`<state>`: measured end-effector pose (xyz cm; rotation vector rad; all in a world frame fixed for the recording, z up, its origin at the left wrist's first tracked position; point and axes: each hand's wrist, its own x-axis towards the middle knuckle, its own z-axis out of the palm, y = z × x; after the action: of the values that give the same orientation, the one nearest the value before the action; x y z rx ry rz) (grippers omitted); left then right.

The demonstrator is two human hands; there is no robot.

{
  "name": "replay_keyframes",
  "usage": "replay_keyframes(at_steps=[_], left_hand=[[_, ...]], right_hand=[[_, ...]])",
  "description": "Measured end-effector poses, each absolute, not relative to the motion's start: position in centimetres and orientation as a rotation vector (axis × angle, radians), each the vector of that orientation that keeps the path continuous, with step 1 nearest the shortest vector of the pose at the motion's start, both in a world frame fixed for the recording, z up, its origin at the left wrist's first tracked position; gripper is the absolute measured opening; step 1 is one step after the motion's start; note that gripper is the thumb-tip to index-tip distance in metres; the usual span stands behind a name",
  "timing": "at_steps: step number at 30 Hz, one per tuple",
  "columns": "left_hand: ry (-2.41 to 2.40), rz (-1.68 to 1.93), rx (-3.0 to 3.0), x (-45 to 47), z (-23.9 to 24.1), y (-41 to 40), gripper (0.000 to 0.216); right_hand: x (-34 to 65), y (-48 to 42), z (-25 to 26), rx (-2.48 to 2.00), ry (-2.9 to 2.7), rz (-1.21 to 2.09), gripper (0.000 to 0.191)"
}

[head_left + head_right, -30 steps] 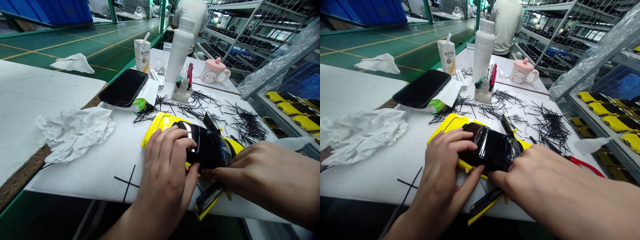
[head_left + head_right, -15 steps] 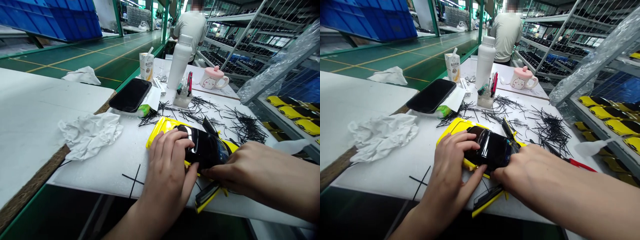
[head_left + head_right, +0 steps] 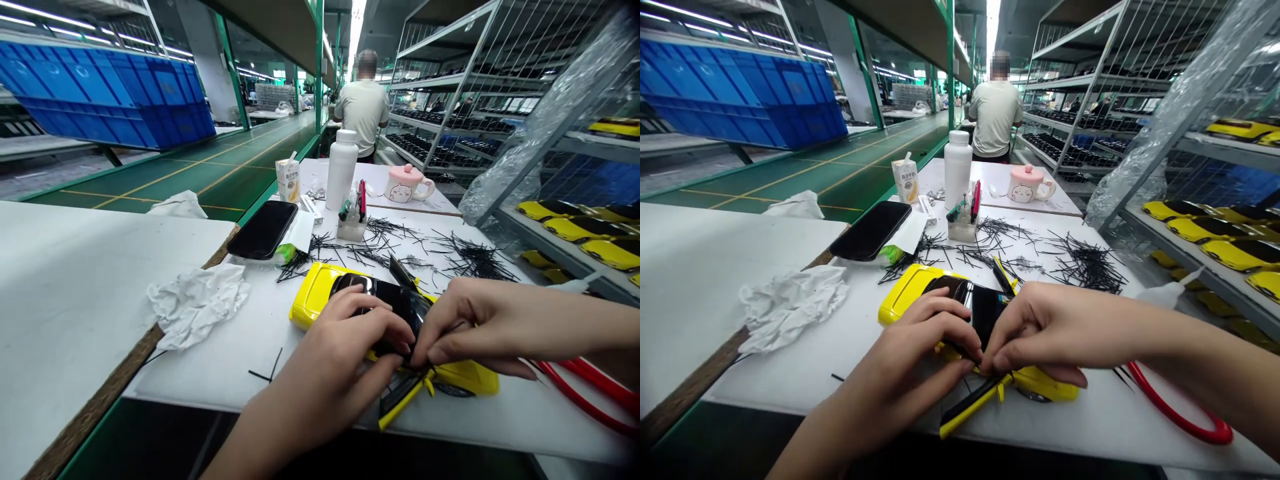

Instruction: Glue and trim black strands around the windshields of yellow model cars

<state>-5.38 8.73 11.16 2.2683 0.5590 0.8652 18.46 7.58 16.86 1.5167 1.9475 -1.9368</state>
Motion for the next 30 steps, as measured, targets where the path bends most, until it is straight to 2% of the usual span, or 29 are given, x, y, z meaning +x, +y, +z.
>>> replay_keyframes(at_steps=[5, 9, 14, 18, 21, 23, 25, 27, 28, 30], left_hand=[[0.538, 0.809, 2.166, -4.9, 11.1, 9.2, 0.01], [0.544, 0.823, 2.068, -5.0, 10.7, 9.0, 0.017], [0.58, 0.828, 1.986, -4.9, 11.0, 8.7, 0.029], [0.657, 0.832, 2.01, -4.7, 11.4, 8.6, 0.034], [0.654, 0.85, 2.046, -4.6, 11.5, 8.6, 0.035], [0.636, 0.866, 2.068, -4.5, 11.5, 8.7, 0.035], [0.62, 0.887, 2.097, -4.3, 11.6, 8.8, 0.034], [0.612, 0.914, 2.147, -4.1, 11.6, 9.0, 0.033], [0.611, 0.927, 2.176, -4.0, 11.6, 9.1, 0.032], [0.607, 0.95, 2.229, -3.9, 11.5, 9.2, 0.03]], right_hand=[[19.7, 7.8, 15.3, 1.514, 1.872, -2.236, 0.03], [19.8, 7.6, 14.6, 1.538, 1.812, -2.351, 0.032], [19.9, 7.5, 14.3, 1.541, 1.804, -2.374, 0.036], [19.0, 7.2, 14.4, 1.622, 1.811, -2.353, 0.036], [18.6, 5.9, 14.5, 1.722, 1.906, -2.275, 0.044], [19.5, 4.3, 14.6, 1.919, 2.212, -1.947, 0.044], [21.6, 2.3, 14.6, 2.188, 2.548, -1.187, 0.035], [24.3, 0.0, 14.4, 2.334, 2.522, -0.363, 0.028], [25.6, -1.1, 14.1, 2.361, 2.383, -0.136, 0.026], [27.8, -2.8, 13.2, 2.367, 2.172, -0.022, 0.023]])
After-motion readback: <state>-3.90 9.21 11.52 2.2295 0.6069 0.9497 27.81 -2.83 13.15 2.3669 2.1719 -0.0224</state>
